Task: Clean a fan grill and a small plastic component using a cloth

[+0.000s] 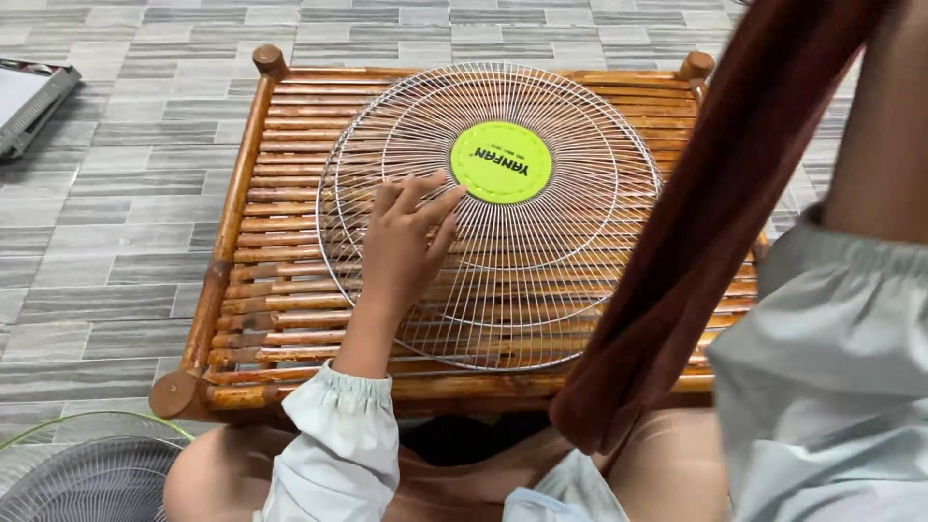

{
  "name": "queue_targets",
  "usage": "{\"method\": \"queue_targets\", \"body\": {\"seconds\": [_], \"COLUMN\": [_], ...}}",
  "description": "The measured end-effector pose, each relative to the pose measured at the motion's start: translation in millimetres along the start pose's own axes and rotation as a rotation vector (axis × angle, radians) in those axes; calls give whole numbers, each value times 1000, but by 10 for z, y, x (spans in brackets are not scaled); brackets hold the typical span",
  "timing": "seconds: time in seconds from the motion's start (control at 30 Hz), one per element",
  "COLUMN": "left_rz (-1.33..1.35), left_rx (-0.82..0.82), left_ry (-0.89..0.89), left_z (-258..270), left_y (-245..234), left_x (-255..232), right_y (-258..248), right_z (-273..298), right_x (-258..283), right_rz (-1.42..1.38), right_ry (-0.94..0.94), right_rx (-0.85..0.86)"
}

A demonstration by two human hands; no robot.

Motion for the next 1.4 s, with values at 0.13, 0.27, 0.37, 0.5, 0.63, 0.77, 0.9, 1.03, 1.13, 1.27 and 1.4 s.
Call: {"method": "queue_targets", "body": {"seconds": [0.13, 0.27, 0.37, 0.5, 0.63, 0.77, 0.9, 1.03, 1.13, 1.27, 1.4], "left_rz": [-166, -509, -60, 941, 1006, 973, 1010, 1314, 1178, 907, 1064], "left_rx": [-58, -200, 47, 232, 405, 387, 265, 34, 3, 26, 68], "left_ry": [49, 136, 151, -136, -242, -291, -214, -270, -208, -59, -82], "left_z": [14, -33, -168, -294, -222, 97, -159, -314, -335, -226, -172], "left_y": [132, 192, 150, -364, -85, 737, 646, 291, -19, -226, -130], "left_x": [71, -230, -274, -1596, -1973, -1671, -1503, -1538, -1881, -2325, -2294], "right_y": [-74, -74, 65, 341, 578, 646, 525, -314, -1043, -494, 46], "right_z": [-122, -53, 62, 325, 695, 930, 950, 666, 802, 1568, 2231], "right_x": [-53, 294, 701, 1436, 2154, 2719, 2962, 2520, 2028, 2181, 2228], "right_rz": [69, 145, 193, 247, 298, 373, 464, 507, 498, -144, -192], "right_ry": [-64, -128, -178, -231, -279, -325, -381, -332, -87, 174, 273], "right_rx": [138, 256, 349, 457, 605, 726, 871, 934, 895, 779, 614]}}
Point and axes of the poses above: each hand's wrist, its own z-axis away from the middle knuckle, its own y-axis out of the palm, x = y × z, the point moved 1 cm from there along -z, towards the middle knuckle, and after that the axes turned 14 degrees about z, right-handed, at the moved point
